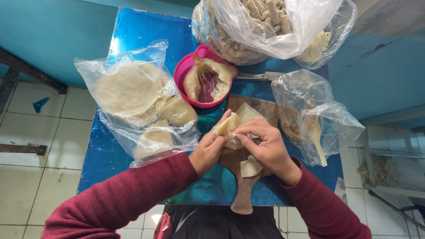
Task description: The person takes thin square dough wrappers, places a scoop of brown filling from a pink container onto a wrapper, and folds the wrapper over the filling by hand, setting the folded pastry on a wooden board with others. They repeat this for several wrappers, occasionally pressing the edges together to seal.
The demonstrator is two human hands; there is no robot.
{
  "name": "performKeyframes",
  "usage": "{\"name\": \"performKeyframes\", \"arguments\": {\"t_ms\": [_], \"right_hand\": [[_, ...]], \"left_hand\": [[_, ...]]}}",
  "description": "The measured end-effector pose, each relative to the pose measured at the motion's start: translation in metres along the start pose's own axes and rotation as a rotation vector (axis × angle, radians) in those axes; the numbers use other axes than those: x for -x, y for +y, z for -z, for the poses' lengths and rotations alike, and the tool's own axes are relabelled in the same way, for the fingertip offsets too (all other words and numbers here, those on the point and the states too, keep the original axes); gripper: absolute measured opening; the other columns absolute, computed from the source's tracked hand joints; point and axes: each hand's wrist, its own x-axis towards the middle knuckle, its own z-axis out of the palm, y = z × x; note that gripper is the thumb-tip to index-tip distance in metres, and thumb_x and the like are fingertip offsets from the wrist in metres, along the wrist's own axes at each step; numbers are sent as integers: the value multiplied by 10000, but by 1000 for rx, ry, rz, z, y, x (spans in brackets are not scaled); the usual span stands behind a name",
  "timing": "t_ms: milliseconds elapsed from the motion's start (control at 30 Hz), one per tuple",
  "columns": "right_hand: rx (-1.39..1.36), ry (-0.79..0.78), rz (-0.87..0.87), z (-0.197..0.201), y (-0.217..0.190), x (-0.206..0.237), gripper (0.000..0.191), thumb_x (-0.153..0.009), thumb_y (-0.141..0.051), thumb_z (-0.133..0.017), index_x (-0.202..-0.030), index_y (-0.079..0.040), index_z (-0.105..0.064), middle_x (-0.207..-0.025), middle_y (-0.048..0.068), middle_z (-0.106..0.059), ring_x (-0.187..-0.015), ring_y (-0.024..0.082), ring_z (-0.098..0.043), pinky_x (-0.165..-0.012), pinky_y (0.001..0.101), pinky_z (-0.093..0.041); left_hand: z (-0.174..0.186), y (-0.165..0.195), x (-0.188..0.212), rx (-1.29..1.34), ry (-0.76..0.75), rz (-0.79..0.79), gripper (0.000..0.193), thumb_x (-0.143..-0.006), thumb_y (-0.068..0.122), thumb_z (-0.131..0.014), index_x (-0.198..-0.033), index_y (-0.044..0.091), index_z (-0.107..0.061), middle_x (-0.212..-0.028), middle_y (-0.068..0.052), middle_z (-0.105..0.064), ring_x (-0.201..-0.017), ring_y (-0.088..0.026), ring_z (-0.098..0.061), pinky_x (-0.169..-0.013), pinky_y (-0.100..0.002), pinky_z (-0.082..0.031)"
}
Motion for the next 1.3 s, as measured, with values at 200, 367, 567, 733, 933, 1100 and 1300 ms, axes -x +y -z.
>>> {"name": "performKeyframes", "arguments": {"t_ms": [200,367,567,733,933,1100,1300], "right_hand": [[-882,146,-376,11,16,2,162,-1039,-61,-528,-1136,21,-629,-1131,185,-703,-1061,242,-666,-1000,389,-510],[-1107,306,-323,44,17,-3,176,-1044,-73,-432,-1129,6,-565,-1133,231,-720,-1102,313,-707,-1047,446,-525],[-409,401,-274,44,-21,26,121,-1057,-62,-524,-1126,-1,-603,-1074,170,-712,-995,277,-709,-917,412,-570],[450,153,-37,-1,-49,44,82,-927,-80,-667,-978,-18,-679,-948,133,-705,-887,267,-705,-804,366,-553],[519,-50,4,-9,-67,52,140,-821,-148,-768,-923,-57,-738,-868,93,-719,-798,287,-685,-721,379,-484],[364,56,-131,1,-61,61,176,-847,-189,-770,-969,-67,-738,-929,63,-717,-821,230,-703,-722,328,-537],[582,-47,-99,12,-42,70,136,-786,-193,-802,-871,-95,-764,-837,67,-685,-827,277,-643,-737,388,-499]], "left_hand": [[-4,6,1,99,33,-46,701,-998,54,-380,-1666,189,-216,-1459,-54,-530,-1197,-131,-600,-987,-311,-541],[-23,25,-1,87,91,-55,674,-984,61,-387,-1641,166,-277,-1478,-81,-530,-1212,-160,-617,-995,-330,-540],[-26,35,48,-30,175,-144,680,-969,65,-347,-1638,161,-272,-1456,-113,-551,-1224,-188,-620,-994,-330,-539],[-15,31,72,-51,187,-169,676,-974,73,-346,-1640,155,-262,-1459,-104,-541,-1244,-186,-604,-1007,-330,-532],[-33,31,79,-102,202,-143,676,-971,72,-349,-1637,159,-274,-1456,-86,-569,-1240,-163,-609,-979,-307,-519],[-32,25,79,-76,206,-146,680,-967,70,-350,-1637,163,-280,-1447,-83,-572,-1229,-154,-612,-982,-297,-525],[-25,9,75,-95,230,-131,677,-965,67,-356,-1633,165,-295,-1441,-78,-578,-1210,-148,-615,-951,-288,-523]]}}
